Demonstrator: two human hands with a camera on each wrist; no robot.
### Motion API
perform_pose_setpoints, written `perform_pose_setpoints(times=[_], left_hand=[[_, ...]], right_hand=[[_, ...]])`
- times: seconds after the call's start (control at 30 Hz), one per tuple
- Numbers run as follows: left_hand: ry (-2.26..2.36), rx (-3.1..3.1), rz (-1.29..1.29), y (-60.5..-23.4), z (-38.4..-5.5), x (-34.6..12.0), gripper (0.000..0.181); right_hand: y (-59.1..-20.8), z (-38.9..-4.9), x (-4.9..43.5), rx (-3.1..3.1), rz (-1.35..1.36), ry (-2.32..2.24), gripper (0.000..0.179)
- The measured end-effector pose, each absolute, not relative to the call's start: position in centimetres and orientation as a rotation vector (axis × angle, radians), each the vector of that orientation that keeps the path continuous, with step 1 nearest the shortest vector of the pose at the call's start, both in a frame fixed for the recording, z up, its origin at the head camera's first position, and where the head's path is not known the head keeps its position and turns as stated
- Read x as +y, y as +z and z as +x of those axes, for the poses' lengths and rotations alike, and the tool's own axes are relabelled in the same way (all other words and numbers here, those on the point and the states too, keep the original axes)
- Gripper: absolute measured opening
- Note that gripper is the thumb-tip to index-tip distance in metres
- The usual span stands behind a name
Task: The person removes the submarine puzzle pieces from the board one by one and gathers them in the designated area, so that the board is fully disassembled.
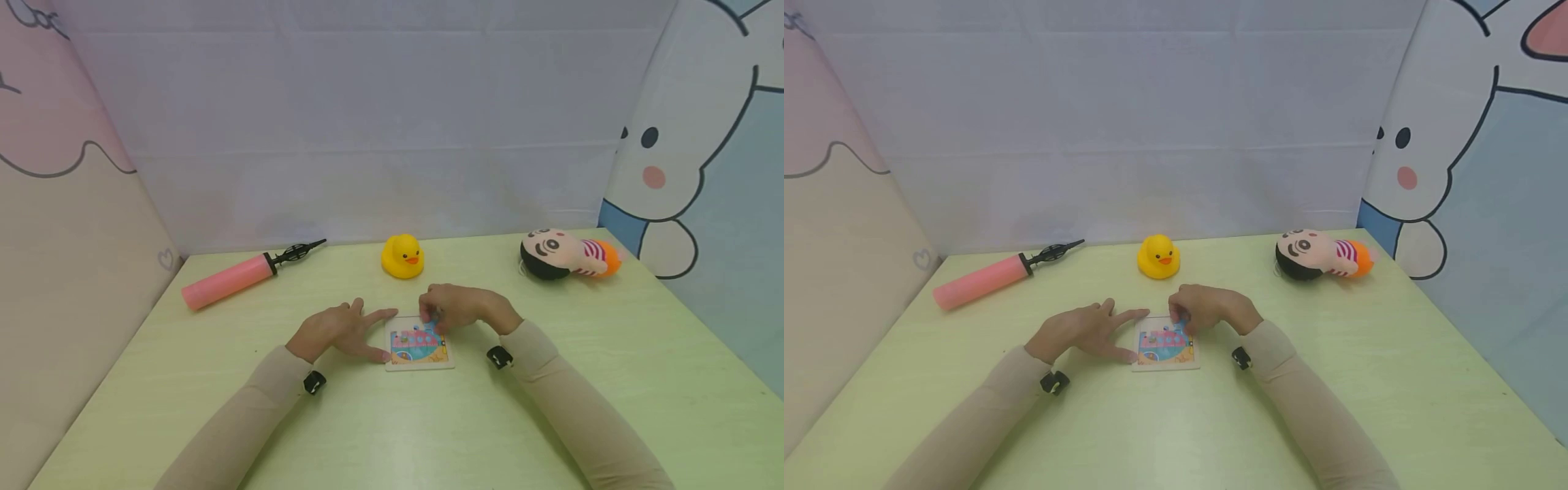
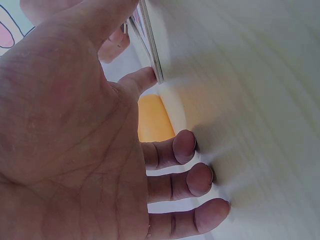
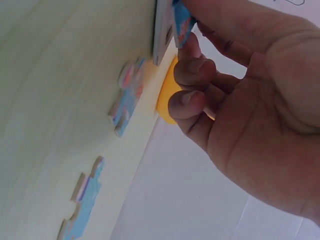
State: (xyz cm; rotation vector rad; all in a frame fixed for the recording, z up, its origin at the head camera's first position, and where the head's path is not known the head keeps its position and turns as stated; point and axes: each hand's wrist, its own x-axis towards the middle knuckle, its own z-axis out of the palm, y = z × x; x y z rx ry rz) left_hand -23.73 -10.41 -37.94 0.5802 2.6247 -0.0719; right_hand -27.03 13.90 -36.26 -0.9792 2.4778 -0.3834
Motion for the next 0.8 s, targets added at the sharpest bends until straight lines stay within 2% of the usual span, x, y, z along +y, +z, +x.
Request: perform_pose_setpoints(times=[0.23,0.5,0.8], left_hand=[[-0.067,2.63,0.572,-37.8,-23.6,-10.5,0.089],[-0.069,2.645,0.571,-37.7,-23.8,-10.5,0.09],[-0.052,2.636,0.559,-37.9,-23.5,-10.5,0.089]], right_hand=[[-35.7,-27.1,14.2,2.489,-0.945,-0.488,0.022],[-35.8,-26.9,14.3,2.525,-1.078,-0.55,0.008],[-36.7,-26.8,14.9,2.505,-1.156,-0.581,0.015]])
